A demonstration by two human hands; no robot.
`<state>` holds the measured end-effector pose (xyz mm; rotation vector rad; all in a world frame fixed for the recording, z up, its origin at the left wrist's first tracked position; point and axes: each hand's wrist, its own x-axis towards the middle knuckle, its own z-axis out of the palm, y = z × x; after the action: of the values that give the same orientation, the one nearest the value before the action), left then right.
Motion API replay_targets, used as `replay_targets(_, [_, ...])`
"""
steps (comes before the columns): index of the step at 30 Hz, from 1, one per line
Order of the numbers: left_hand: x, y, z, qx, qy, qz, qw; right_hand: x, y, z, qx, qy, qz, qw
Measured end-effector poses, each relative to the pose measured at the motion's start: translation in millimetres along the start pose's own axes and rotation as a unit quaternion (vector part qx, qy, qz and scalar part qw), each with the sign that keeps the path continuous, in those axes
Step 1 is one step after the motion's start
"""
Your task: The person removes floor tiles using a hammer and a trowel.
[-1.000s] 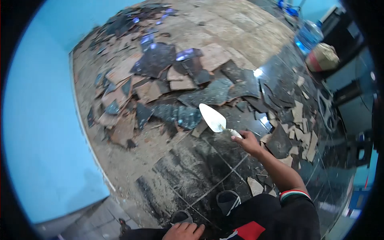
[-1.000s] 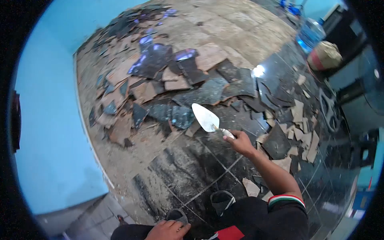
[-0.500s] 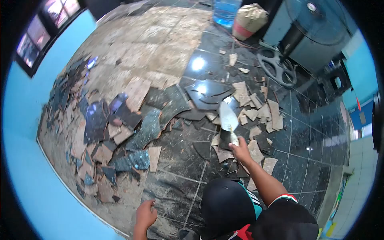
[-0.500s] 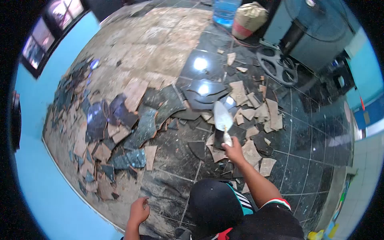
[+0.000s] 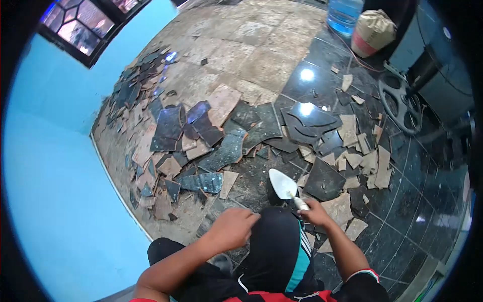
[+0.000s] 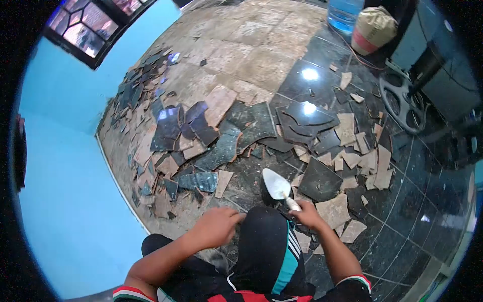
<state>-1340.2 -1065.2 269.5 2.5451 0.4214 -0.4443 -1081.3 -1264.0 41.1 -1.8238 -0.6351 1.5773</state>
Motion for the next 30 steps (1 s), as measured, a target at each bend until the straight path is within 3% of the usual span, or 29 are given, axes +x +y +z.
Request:
replay_targets(2, [-10, 23, -33, -0.005, 0.014, 0.038, 0.999, 25, -20, 22, -0.075, -0.029, -0.040, 0.996])
replay_targets(6, [-57, 39, -88, -0.073, 0.006, 0.097, 0.993, 61, -53, 55, -0.145, 0.042, -0.056, 0.987])
replay_targets(8, [-89, 21, -86, -0.152, 0.077, 0.112, 0.979, 72, -65, 67, -0.235, 0.112, -0.081, 0.962])
replay_targets(13, [-132, -31, -101, -0.161, 0.042, 0.001, 0.986, 123, -88, 94, -0.182, 0.141, -0.026, 0.973])
replay_targets(16, [-144, -58, -113, -0.133, 0.035, -0.020, 0.990, 167, -116, 105, -0.251, 0.174, -0.098, 0.947])
replay_targets(17, [-151, -63, -116, -0.122, 0.033, -0.027, 0.992, 174, -122, 111, -0.225, 0.169, -0.070, 0.957])
replay_targets(20, [-168, -77, -119, -0.069, 0.067, -0.030, 0.995, 197, -150, 119, -0.151, 0.156, 0.005, 0.976])
replay_targets(23, [-180, -80, -119, -0.077, 0.143, -0.077, 0.984, 205, -169, 129, -0.158, 0.161, 0.000, 0.974])
replay_targets(26, [-183, -103, -122, -0.097, 0.097, -0.036, 0.990, 235, -187, 138, -0.158, 0.169, -0.002, 0.973])
replay_targets(30, [-181, -114, -128, -0.105, 0.157, -0.093, 0.978, 294, -213, 155, -0.184, 0.181, -0.040, 0.965])
